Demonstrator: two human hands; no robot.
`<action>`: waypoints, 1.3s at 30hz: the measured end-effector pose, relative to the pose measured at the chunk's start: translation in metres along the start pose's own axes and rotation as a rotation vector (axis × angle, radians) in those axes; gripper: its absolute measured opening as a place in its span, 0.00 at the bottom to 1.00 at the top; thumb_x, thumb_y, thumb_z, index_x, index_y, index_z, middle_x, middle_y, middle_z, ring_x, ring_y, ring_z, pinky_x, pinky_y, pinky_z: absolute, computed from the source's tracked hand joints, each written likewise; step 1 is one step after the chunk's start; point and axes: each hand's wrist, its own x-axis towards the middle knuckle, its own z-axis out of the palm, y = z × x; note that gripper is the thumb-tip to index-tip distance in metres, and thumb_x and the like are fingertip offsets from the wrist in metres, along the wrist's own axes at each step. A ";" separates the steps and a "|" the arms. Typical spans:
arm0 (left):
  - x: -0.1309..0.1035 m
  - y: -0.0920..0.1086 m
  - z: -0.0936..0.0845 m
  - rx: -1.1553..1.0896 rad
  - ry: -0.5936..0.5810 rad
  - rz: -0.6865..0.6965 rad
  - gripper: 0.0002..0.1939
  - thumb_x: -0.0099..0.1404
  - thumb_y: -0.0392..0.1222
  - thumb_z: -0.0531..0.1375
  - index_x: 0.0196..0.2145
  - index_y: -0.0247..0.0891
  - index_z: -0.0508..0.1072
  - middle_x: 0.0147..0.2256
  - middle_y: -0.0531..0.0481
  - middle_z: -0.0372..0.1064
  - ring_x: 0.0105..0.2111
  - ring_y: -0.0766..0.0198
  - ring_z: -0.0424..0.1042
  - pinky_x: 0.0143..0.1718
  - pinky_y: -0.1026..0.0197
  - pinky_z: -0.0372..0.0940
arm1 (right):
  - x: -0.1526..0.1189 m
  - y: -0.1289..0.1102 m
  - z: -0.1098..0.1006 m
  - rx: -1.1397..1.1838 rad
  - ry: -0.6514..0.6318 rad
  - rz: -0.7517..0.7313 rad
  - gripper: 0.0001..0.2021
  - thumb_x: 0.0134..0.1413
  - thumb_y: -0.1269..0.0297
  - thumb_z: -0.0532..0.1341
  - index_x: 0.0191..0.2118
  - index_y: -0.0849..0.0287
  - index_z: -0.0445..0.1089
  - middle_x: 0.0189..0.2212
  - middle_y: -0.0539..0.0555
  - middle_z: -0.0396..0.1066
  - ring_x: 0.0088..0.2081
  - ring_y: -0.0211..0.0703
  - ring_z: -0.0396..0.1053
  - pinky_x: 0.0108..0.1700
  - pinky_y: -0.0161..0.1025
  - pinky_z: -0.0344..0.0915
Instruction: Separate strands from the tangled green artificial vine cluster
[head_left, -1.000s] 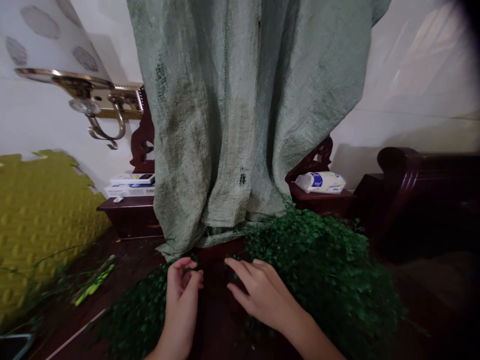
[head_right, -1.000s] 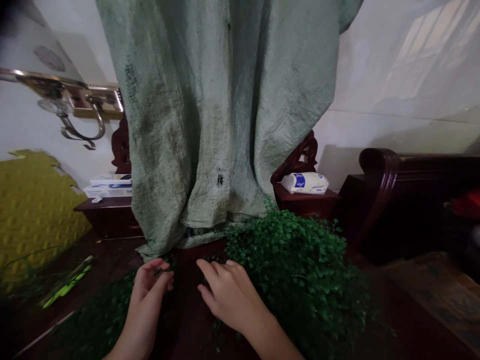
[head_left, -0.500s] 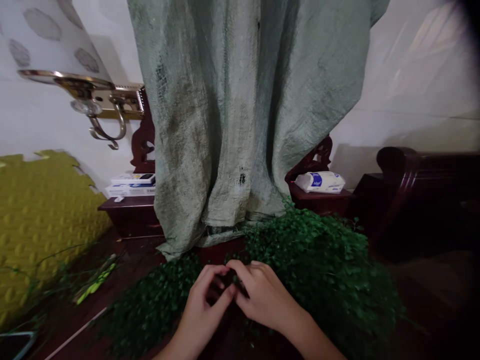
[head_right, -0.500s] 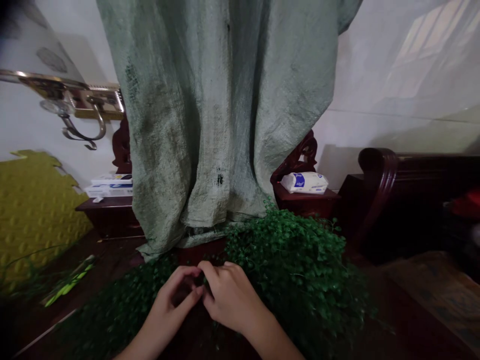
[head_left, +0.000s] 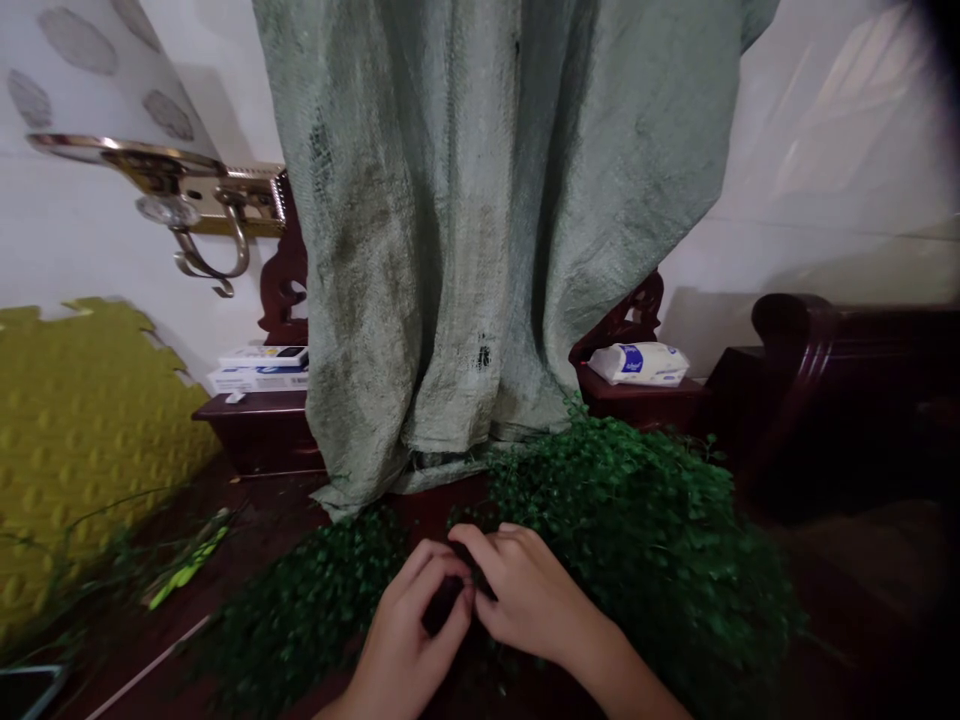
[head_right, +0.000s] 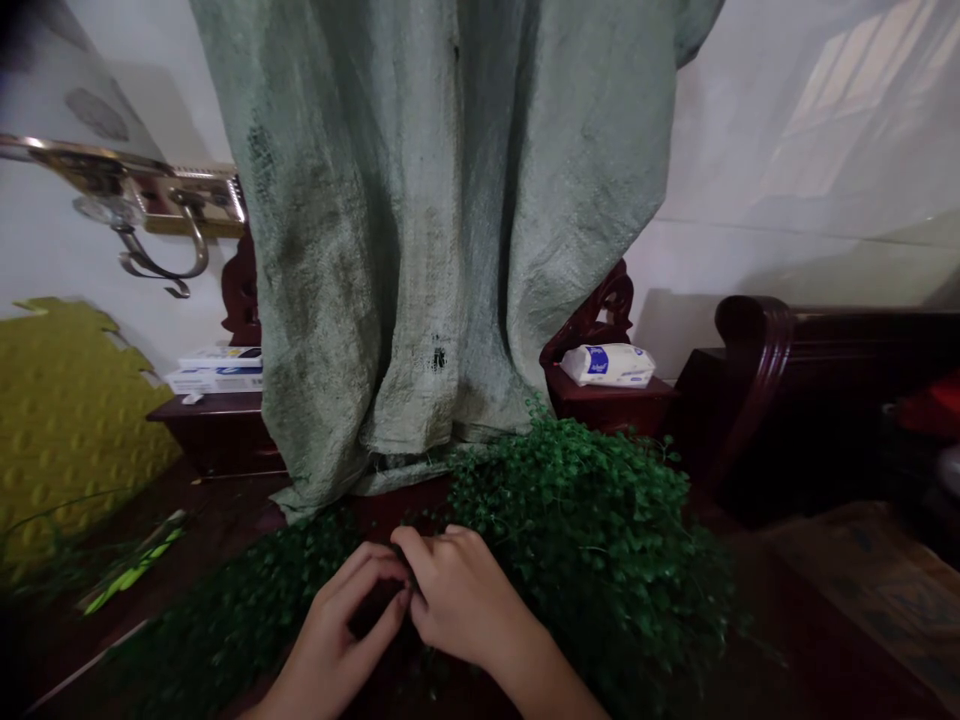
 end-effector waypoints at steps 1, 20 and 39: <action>0.000 0.000 0.000 -0.033 0.003 -0.012 0.05 0.64 0.36 0.63 0.36 0.43 0.79 0.38 0.44 0.73 0.39 0.53 0.72 0.42 0.60 0.65 | 0.000 0.000 0.000 0.002 -0.005 -0.001 0.22 0.54 0.75 0.56 0.56 0.56 0.60 0.39 0.53 0.76 0.40 0.48 0.74 0.48 0.43 0.62; 0.000 -0.003 0.001 0.020 -0.086 0.007 0.09 0.69 0.37 0.58 0.39 0.43 0.79 0.37 0.45 0.72 0.39 0.55 0.72 0.42 0.61 0.65 | 0.001 -0.001 -0.004 -0.011 -0.042 -0.022 0.20 0.54 0.76 0.56 0.54 0.57 0.62 0.39 0.54 0.76 0.40 0.49 0.74 0.48 0.44 0.62; 0.003 -0.007 0.002 -0.602 0.134 -0.651 0.18 0.51 0.55 0.70 0.32 0.38 0.78 0.27 0.55 0.66 0.29 0.66 0.59 0.31 0.67 0.56 | 0.000 -0.005 0.005 -0.027 0.141 0.046 0.04 0.63 0.70 0.55 0.35 0.56 0.64 0.32 0.49 0.72 0.36 0.41 0.71 0.48 0.40 0.61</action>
